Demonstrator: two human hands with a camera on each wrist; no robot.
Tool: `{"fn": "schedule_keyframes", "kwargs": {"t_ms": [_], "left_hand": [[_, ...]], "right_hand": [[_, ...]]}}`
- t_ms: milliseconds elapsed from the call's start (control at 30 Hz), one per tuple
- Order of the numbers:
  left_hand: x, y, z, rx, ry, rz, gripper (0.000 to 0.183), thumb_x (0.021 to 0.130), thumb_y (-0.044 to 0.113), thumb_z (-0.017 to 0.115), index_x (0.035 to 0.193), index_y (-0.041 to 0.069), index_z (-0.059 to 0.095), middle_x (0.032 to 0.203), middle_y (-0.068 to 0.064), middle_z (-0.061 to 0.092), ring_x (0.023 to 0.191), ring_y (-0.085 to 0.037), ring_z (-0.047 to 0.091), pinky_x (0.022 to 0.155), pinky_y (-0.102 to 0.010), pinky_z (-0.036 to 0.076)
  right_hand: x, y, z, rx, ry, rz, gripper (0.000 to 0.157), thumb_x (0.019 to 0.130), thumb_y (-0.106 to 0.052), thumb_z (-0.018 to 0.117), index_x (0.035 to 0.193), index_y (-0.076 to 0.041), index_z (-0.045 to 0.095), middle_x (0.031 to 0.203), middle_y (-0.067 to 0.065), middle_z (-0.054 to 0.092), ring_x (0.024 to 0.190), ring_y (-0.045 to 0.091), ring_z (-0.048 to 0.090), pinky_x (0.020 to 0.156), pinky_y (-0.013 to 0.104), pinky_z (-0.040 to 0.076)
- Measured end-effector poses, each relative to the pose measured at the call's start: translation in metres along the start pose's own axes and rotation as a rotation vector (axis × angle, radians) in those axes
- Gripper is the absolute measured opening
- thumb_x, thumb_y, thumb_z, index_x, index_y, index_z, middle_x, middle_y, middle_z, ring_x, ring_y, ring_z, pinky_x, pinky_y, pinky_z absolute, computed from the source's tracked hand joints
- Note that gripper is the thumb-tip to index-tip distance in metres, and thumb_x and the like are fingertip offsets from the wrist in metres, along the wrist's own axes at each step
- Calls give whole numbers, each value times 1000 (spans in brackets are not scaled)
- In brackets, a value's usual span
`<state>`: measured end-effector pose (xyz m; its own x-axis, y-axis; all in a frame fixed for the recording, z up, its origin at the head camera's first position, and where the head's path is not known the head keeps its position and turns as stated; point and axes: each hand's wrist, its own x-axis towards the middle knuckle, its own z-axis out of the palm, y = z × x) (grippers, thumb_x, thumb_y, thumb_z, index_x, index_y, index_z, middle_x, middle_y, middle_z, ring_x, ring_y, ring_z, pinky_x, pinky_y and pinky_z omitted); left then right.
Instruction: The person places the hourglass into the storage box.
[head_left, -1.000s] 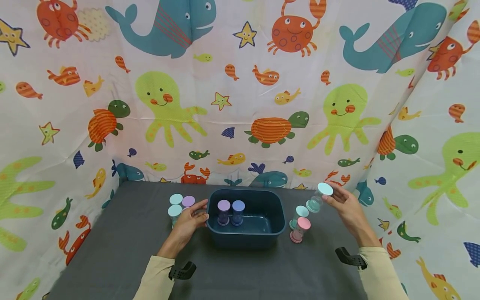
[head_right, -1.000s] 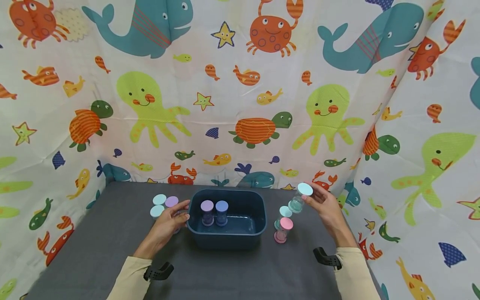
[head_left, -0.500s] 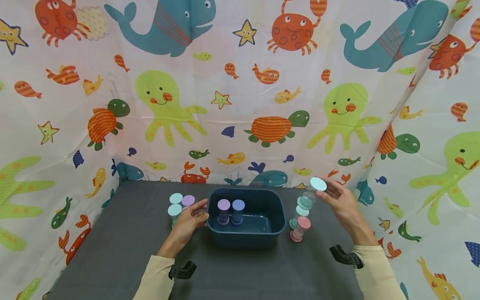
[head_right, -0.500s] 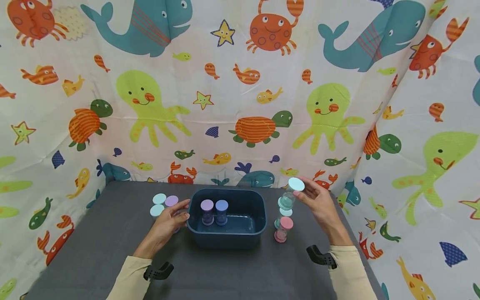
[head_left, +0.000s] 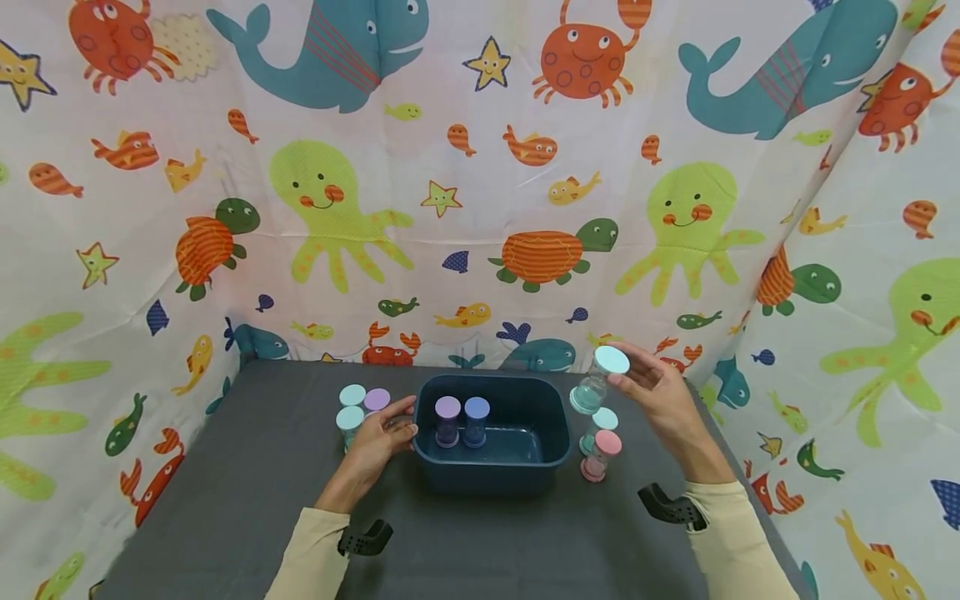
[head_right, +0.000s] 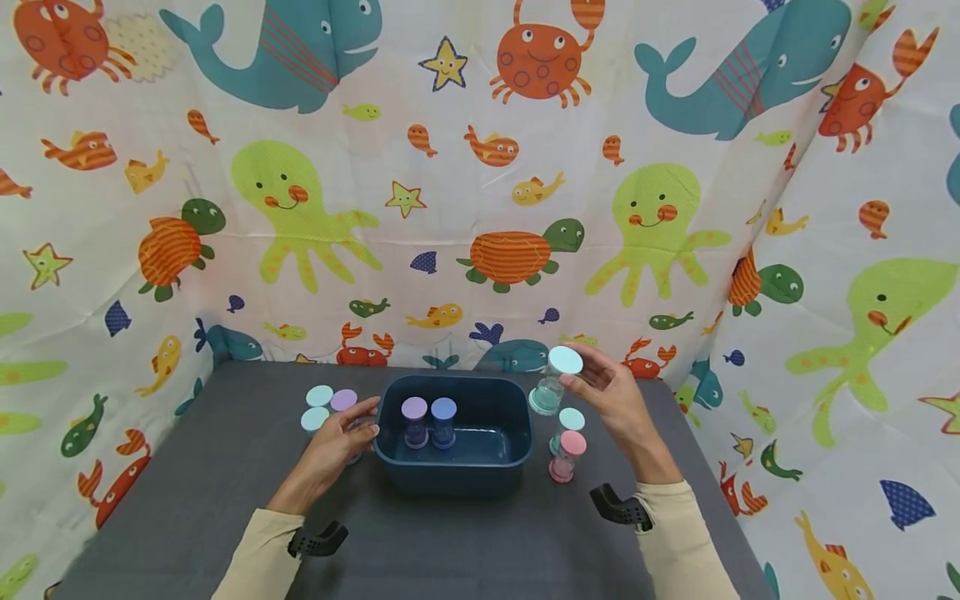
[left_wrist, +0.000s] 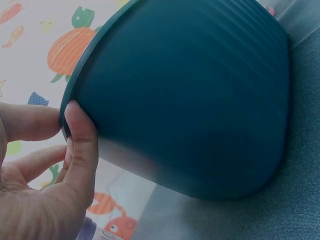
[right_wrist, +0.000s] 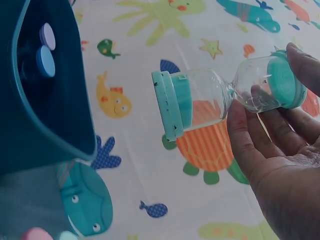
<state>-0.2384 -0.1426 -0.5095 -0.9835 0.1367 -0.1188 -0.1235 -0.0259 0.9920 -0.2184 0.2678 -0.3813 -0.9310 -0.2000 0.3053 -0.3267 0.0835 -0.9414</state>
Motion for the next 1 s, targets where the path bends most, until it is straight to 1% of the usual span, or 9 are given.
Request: {"fn": "schedule_keyframes", "kwargs": {"t_ms": [100,233,333,500,633,733,833,1000], "left_hand": [[1,1,0,5,5,2,52,94,2,60,144,11,49,135,-16,52,102,-24,60,78,-25,56],[1,1,0,14,7,1,52,94,3,61,144,11,49,135,-15,52,98,-19,61,78,-26,56],[1,0,1,13,10,-1,52,94,3,61,143,12,49,134,-15,52,98,-18,61,78,-26,56],[2,-1,1,11,15,-6,52,93,3,62,143,12,50,134,-15,53,99,-19,61,78,-26,56],[1,0,0,8,13,-4,52,93,3,62,143,12,50,135,-15,53,100,-19,61,78,-26,56],[1,1,-1,8,8,2,52,94,3,62,143,12,50,135,-15,53,100,-19,61,78,-26,56],[2,1,-1,-3,2,4,52,93,3,62,144,11,49,135,-15,52,99,-17,61,77,-25,56],[3,-1,-1,-37,-23,0,55,93,1,62,145,8,46,136,-18,48,95,-12,60,74,-23,55]], "right_hand": [[4,1,8,5,-9,3,46,95,-4,61,139,0,49,122,-11,63,110,4,62,93,17,50],[8,4,19,-14,-17,10,47,94,-6,62,139,0,49,123,-12,63,110,5,62,93,19,51],[10,6,27,-37,-23,15,49,94,-7,64,140,0,49,123,-12,62,111,5,62,92,20,51],[14,11,41,-21,-39,26,49,93,-8,65,138,0,49,122,-11,62,111,5,62,92,22,52],[18,15,52,15,-24,62,48,92,-9,67,137,-1,50,120,-9,63,110,6,63,92,22,52],[20,19,61,22,-3,100,49,91,-12,69,136,-3,51,120,-8,63,110,7,63,93,21,51],[22,23,69,16,6,132,51,90,-13,71,136,-4,51,123,-3,63,112,8,62,96,26,50],[25,33,81,8,17,184,52,87,-11,73,135,-4,53,131,9,61,119,12,58,105,41,46]]}}
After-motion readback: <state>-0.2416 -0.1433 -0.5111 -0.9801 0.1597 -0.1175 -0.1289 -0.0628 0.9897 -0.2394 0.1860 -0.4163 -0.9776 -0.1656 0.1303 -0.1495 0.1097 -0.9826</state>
